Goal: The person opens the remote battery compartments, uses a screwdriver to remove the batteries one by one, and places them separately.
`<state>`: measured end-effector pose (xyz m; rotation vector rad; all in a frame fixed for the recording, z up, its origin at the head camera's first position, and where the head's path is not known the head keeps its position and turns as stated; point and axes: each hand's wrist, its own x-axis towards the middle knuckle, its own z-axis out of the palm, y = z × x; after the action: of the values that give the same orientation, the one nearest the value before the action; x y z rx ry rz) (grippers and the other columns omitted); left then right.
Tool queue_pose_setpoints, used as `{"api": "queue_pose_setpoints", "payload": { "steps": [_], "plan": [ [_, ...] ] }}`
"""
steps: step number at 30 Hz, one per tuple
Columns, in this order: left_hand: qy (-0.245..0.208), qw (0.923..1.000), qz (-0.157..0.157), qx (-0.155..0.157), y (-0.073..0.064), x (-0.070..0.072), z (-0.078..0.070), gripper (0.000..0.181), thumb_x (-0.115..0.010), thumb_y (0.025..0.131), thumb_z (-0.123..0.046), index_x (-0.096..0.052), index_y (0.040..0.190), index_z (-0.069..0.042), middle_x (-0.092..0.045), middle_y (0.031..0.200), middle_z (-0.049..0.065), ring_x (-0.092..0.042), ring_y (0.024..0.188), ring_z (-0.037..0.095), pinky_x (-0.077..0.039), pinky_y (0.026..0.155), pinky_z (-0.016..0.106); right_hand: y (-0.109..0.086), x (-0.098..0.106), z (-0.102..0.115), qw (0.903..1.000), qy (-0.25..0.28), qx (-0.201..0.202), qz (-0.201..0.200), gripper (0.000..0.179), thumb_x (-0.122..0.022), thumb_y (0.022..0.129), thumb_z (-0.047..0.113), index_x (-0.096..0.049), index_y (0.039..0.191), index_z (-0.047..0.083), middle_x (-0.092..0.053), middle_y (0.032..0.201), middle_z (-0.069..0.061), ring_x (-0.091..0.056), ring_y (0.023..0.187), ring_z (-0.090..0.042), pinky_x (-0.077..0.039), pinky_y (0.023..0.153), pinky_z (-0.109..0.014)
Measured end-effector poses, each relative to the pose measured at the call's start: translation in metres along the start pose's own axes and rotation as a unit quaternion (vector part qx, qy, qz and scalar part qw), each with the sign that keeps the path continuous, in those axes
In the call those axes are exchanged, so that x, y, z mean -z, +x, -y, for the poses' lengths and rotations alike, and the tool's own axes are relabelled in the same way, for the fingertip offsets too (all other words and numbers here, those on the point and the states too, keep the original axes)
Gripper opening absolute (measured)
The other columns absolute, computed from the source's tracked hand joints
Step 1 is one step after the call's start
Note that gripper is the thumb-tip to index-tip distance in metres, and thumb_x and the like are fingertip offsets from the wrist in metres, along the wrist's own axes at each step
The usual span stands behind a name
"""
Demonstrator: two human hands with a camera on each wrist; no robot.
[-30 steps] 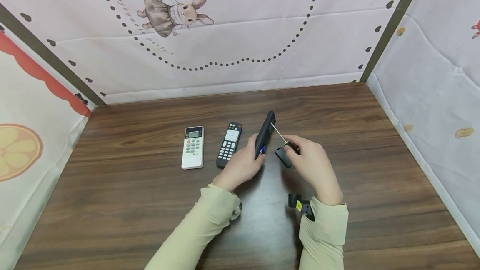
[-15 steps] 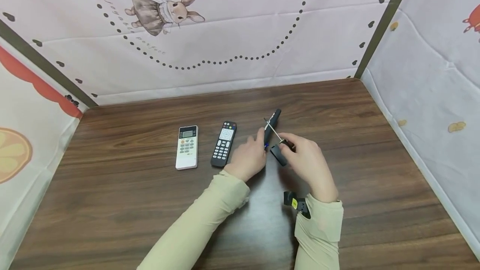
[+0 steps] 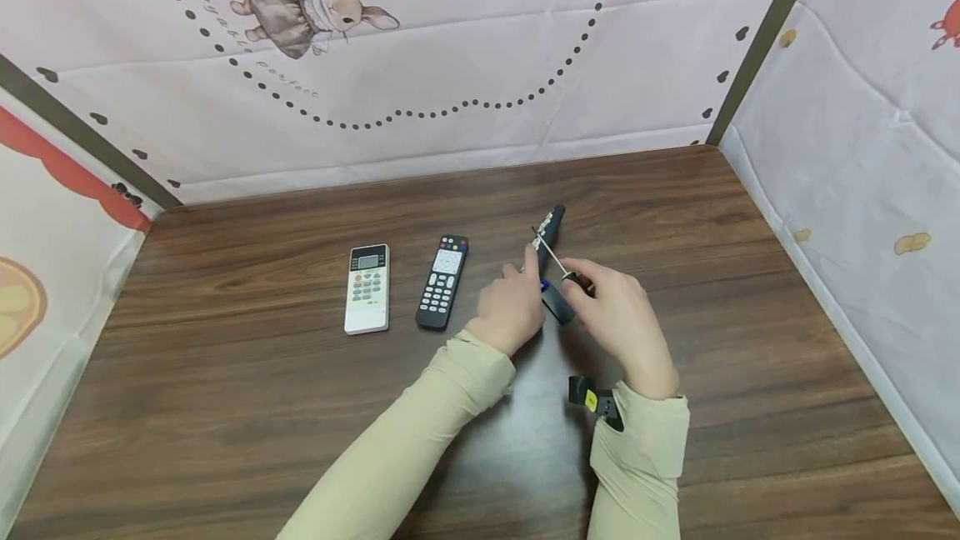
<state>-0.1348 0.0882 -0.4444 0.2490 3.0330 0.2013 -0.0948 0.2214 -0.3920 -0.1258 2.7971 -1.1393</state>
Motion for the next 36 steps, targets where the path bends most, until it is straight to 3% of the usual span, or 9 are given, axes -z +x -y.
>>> {"api": "queue_pose_setpoints", "payload": {
  "steps": [5,12,21,26,29,31,36],
  "plan": [
    [0.012,0.9996,-0.024,0.001,0.000,-0.001,0.000,0.068,-0.055,0.083,-0.026,-0.022,0.139,-0.010,-0.052,0.082,0.012,-0.056,0.057,0.022,-0.042,0.043,0.032,0.001,0.000,-0.001,1.0000,0.001,0.000,0.000,0.034,-0.048,0.091,0.028,-0.052,0.122,0.017,-0.054,0.061,-0.003,-0.056,0.055,-0.019,-0.039,0.048,-0.031],
    [0.016,0.9995,-0.029,0.000,0.000,-0.001,0.000,0.066,-0.054,0.084,-0.027,-0.022,0.139,-0.010,-0.051,0.081,0.011,-0.056,0.055,0.021,-0.041,0.042,0.032,0.001,0.001,-0.003,1.0000,0.000,-0.004,0.001,0.034,-0.048,0.091,0.027,-0.052,0.122,0.016,-0.055,0.061,-0.003,-0.056,0.056,-0.021,-0.039,0.048,-0.031],
    [0.002,1.0000,-0.009,-0.002,0.000,-0.001,0.001,0.071,-0.057,0.081,-0.024,-0.020,0.139,-0.011,-0.051,0.082,0.012,-0.055,0.056,0.022,-0.040,0.042,0.032,0.000,0.001,-0.007,0.9998,0.001,-0.015,0.012,0.036,-0.047,0.092,0.031,-0.051,0.125,0.016,-0.056,0.062,-0.007,-0.054,0.055,-0.019,-0.036,0.044,-0.030],
    [-0.062,0.9977,0.025,0.004,0.001,0.000,0.010,0.076,-0.060,0.078,-0.026,-0.017,0.138,-0.011,-0.053,0.088,0.015,-0.057,0.063,0.026,-0.043,0.048,0.035,-0.002,0.001,-0.008,0.9998,-0.003,-0.015,0.010,0.037,-0.047,0.092,0.030,-0.050,0.125,0.015,-0.055,0.062,-0.005,-0.052,0.054,-0.017,-0.036,0.044,-0.030],
    [-0.127,0.9911,0.039,0.008,0.002,0.000,0.019,0.074,-0.060,0.079,-0.029,-0.018,0.137,-0.012,-0.054,0.091,0.015,-0.057,0.067,0.027,-0.043,0.051,0.035,-0.001,0.001,-0.009,0.9998,-0.005,-0.017,0.011,0.037,-0.046,0.092,0.031,-0.050,0.125,0.015,-0.056,0.063,-0.005,-0.051,0.054,-0.017,-0.037,0.044,-0.030],
    [-0.187,0.9809,0.054,0.012,0.003,0.001,0.025,0.071,-0.058,0.081,-0.029,-0.017,0.137,-0.013,-0.055,0.092,0.016,-0.059,0.062,0.026,-0.044,0.050,0.034,-0.001,0.002,-0.009,0.9998,-0.007,-0.017,0.011,0.038,-0.046,0.092,0.031,-0.049,0.126,0.015,-0.056,0.064,-0.005,-0.050,0.054,-0.017,-0.037,0.044,-0.030],
    [-0.325,0.9393,0.105,0.028,0.003,0.004,0.037,0.067,-0.050,0.088,-0.026,-0.010,0.140,-0.014,-0.055,0.094,0.019,-0.057,0.042,0.020,-0.047,0.040,0.030,-0.002,0.003,-0.010,0.9998,-0.013,-0.013,0.011,0.038,-0.045,0.092,0.030,-0.049,0.126,0.013,-0.056,0.064,-0.004,-0.049,0.054,-0.016,-0.036,0.045,-0.030]
  ]
}}
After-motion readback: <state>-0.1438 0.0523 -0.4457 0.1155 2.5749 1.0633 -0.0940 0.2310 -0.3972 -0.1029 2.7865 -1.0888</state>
